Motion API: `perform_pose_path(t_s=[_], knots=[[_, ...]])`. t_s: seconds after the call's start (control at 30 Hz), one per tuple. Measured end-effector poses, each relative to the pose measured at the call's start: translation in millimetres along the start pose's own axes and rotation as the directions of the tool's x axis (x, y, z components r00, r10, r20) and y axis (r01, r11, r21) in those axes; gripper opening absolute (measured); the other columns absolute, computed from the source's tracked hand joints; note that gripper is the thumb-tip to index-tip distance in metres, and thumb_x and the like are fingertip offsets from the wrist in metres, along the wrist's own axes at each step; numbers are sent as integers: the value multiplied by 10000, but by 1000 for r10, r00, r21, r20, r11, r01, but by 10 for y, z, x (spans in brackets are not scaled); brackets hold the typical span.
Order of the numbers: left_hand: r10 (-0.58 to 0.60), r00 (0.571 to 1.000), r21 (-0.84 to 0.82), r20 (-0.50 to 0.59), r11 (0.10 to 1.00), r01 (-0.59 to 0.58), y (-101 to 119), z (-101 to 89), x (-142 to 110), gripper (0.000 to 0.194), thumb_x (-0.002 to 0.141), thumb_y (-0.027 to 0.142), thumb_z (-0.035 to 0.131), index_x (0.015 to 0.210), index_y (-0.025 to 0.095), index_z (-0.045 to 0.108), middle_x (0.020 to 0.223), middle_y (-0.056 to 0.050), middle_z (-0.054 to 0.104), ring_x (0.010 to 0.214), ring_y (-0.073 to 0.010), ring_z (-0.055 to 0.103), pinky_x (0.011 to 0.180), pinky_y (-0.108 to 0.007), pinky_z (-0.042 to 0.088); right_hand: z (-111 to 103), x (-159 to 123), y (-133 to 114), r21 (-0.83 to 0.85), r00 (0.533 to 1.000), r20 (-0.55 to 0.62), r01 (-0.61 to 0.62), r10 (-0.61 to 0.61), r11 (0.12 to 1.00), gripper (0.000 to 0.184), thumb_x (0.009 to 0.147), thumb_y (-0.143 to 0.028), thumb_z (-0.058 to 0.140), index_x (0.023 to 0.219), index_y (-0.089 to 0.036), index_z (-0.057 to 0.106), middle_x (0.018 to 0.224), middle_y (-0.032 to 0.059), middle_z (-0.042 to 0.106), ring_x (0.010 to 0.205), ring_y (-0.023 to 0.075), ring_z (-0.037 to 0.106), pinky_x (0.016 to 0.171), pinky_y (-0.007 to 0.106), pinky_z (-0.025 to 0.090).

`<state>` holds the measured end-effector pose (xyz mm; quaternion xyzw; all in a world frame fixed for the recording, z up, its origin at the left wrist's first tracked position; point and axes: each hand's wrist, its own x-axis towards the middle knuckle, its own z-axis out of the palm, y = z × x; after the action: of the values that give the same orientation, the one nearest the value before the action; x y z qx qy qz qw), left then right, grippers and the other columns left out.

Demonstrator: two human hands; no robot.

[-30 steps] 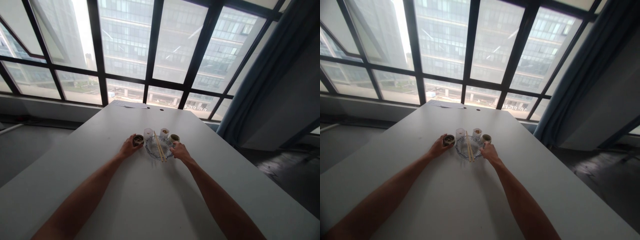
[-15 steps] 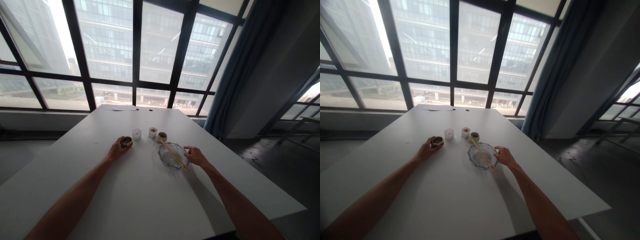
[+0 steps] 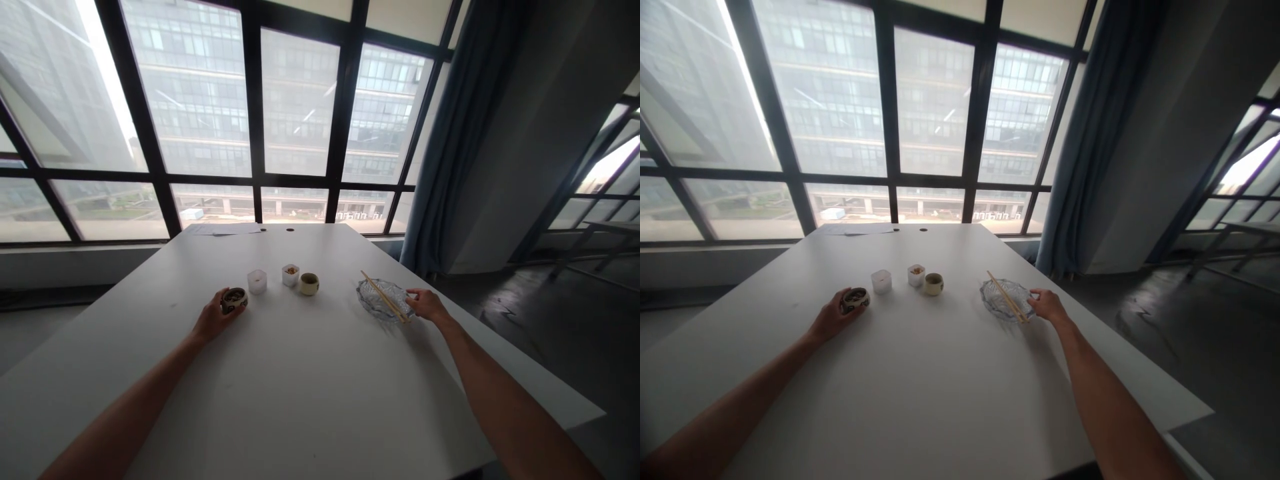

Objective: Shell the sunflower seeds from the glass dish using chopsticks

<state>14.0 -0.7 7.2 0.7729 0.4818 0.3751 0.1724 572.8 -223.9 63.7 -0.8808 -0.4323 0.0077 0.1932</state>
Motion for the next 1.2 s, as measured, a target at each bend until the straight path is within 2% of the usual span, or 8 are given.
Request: perform_pose_path(t_s=[0.17, 0.27, 0.33, 0.43, 0.5, 0.57, 0.93, 1.2], knots=[[2, 1000, -19, -11, 1000, -2, -13, 7, 2, 810, 710, 662, 681, 1335, 173, 519, 1193, -146, 722, 1078, -318, 704, 943, -430, 564, -277, 182, -65, -113, 997, -4, -73, 73, 991, 324, 917, -270, 569, 1039, -47, 769, 733, 180, 747, 819, 308, 757, 780, 366, 542], [2, 1000, -34, -7, 999, -2, -17, 13, 7, 799, 712, 658, 684, 1330, 178, 525, 1172, -136, 729, 1051, -314, 712, 924, -432, 572, -316, 207, -522, -183, 995, -90, -69, 53, 981, 526, 1021, -377, 372, 1053, -13, 749, 1036, 320, 717, 1056, 419, 691, 886, 519, 499], [-2, 1000, -53, 2, 999, 2, -28, 20, 9, 816, 713, 669, 682, 1337, 170, 520, 1187, -145, 721, 1060, -317, 708, 926, -439, 571, -194, 129, -1015, -177, 989, -105, 89, -108, 980, 532, 1033, -484, 340, 1157, -144, 731, 1168, 206, 720, 1141, 340, 661, 968, 453, 475], [-2, 1000, -86, 12, 996, 3, -55, 28, 2, 831, 712, 682, 685, 1346, 173, 510, 1220, -150, 707, 1097, -316, 695, 956, -444, 559, 142, -66, -1819, -81, 816, 34, 578, -577, 812, 495, 998, -515, 465, 1332, -193, 637, 1279, 129, 687, 1186, 266, 626, 1019, 358, 451], [-3, 1000, -106, 24, 994, 6, -68, 28, -10, 842, 709, 681, 691, 1356, 179, 499, 1229, -149, 703, 1115, -314, 689, 975, -445, 551, 364, -153, -2240, -104, 722, 145, 691, -676, 715, 589, 956, -534, 546, 1455, -221, 528, 1428, 116, 587, 1280, 284, 554, 1069, 384, 411], [-4, 999, -123, 43, 992, 10, -68, 26, -21, 846, 709, 672, 693, 1363, 175, 488, 1236, -152, 699, 1126, -315, 686, 981, -444, 550, 524, -149, -2492, -141, 704, 240, 707, -669, 693, 627, 930, -511, 597, 1495, -269, 474, 1498, 103, 518, 1315, 292, 521, 1072, 399, 402], [3, 999, -148, 49, 989, 4, -19, 50, -17, 777, 714, 623, 705, 1334, 196, 513, 1268, -139, 691, 1153, -317, 673, 998, -459, 535, 613, 526, -2226, -257, 763, 375, 632, -527, 731, 557, 890, -467, 646, 1395, -242, 581, 1409, 145, 590, 1281, 331, 552, 1054, 464, 408], [13, 999, -154, 49, 988, -5, 3, 35, -35, 731, 726, 575, 725, 1328, 211, 527, 1266, -128, 694, 1152, -313, 674, 997, -454, 542, 770, 883, -2401, -199, 740, 362, 656, -567, 728, 587, 870, -491, 647, 1413, -279, 571, 1392, 103, 616, 1240, 296, 591, 1026, 404, 447]])
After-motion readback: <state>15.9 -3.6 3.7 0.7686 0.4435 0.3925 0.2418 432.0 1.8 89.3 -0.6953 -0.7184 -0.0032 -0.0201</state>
